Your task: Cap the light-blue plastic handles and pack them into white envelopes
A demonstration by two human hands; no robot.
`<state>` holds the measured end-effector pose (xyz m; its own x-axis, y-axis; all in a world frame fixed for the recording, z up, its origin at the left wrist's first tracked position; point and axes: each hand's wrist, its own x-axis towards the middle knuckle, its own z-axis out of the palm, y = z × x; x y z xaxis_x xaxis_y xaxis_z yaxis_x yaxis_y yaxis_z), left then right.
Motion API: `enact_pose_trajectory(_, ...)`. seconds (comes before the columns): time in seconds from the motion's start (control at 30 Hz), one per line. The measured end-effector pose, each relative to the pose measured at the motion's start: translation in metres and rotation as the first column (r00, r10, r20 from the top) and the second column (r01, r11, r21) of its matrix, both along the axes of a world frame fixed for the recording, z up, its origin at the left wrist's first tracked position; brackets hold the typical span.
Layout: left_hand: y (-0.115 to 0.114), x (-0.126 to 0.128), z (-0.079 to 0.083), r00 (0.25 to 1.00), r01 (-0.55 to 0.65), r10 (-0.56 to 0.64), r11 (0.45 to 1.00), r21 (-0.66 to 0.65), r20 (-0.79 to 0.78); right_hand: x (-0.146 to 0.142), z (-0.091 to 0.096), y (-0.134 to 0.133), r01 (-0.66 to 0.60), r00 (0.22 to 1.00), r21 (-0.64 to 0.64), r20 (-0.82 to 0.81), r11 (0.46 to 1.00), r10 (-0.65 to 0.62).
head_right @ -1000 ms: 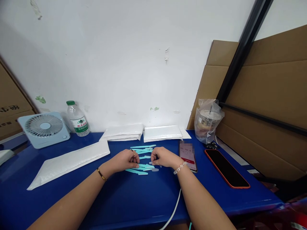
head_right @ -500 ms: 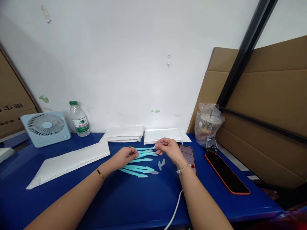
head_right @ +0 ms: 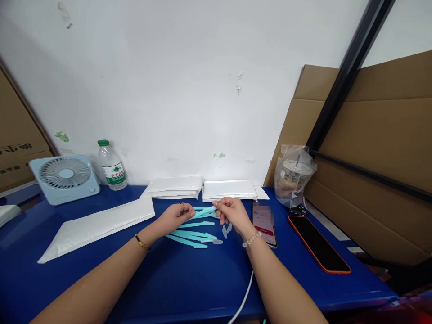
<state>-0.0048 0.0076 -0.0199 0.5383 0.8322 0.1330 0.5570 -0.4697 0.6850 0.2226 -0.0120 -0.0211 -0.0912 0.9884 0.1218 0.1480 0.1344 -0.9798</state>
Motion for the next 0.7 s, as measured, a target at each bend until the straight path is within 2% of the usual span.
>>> enact_pose_trajectory(0.1, 0.001, 0.003, -0.005, 1.0, 0.0, 0.0, 1.0, 0.002, 0.01, -0.007, -0.004, 0.0, -0.025, 0.997, -0.003, 0.069, 1.0, 0.025)
enact_pose_trajectory(0.2, 0.002, 0.004, -0.01, 0.999, -0.023, 0.026, 0.998, 0.057, -0.045, -0.001, -0.002, 0.001, -0.007, 0.96, 0.03, 0.281, 1.0, -0.001)
enact_pose_trajectory(0.3, 0.001, 0.004, -0.011, 0.989, -0.05, 0.075, 0.981, 0.186, -0.131, 0.017, 0.006, 0.0, 0.023, 0.834, 0.135, 0.544, 0.991, -0.094)
enact_pose_trajectory(0.33, 0.0, 0.003, -0.01, 0.985, -0.047, 0.081, 0.975, 0.216, -0.15, 0.023, 0.008, -0.001, 0.015, 0.783, 0.13, 0.615, 0.991, -0.092)
enact_pose_trajectory(0.4, -0.002, 0.002, -0.007, 0.981, -0.007, 0.052, 0.972, 0.235, -0.189, 0.032, 0.011, -0.003, -0.013, 0.686, 0.025, 0.728, 1.0, -0.01)
enact_pose_trajectory(0.5, -0.006, 0.001, -0.003, 0.958, 0.146, -0.091, 0.972, 0.186, -0.273, 0.033, 0.009, -0.006, -0.053, 0.606, -0.136, 0.783, 0.989, 0.14)
enact_pose_trajectory(0.57, -0.008, 0.002, -0.003, 0.937, 0.2, -0.144, 0.968, 0.152, -0.317, 0.028, 0.006, -0.006, -0.102, 0.6, -0.154, 0.778, 0.983, 0.185)
enact_pose_trajectory(0.7, -0.006, 0.003, -0.005, 0.942, 0.125, -0.066, 0.979, 0.161, -0.329, 0.021, 0.004, -0.006, -0.172, 0.629, -0.095, 0.755, 0.981, 0.183)
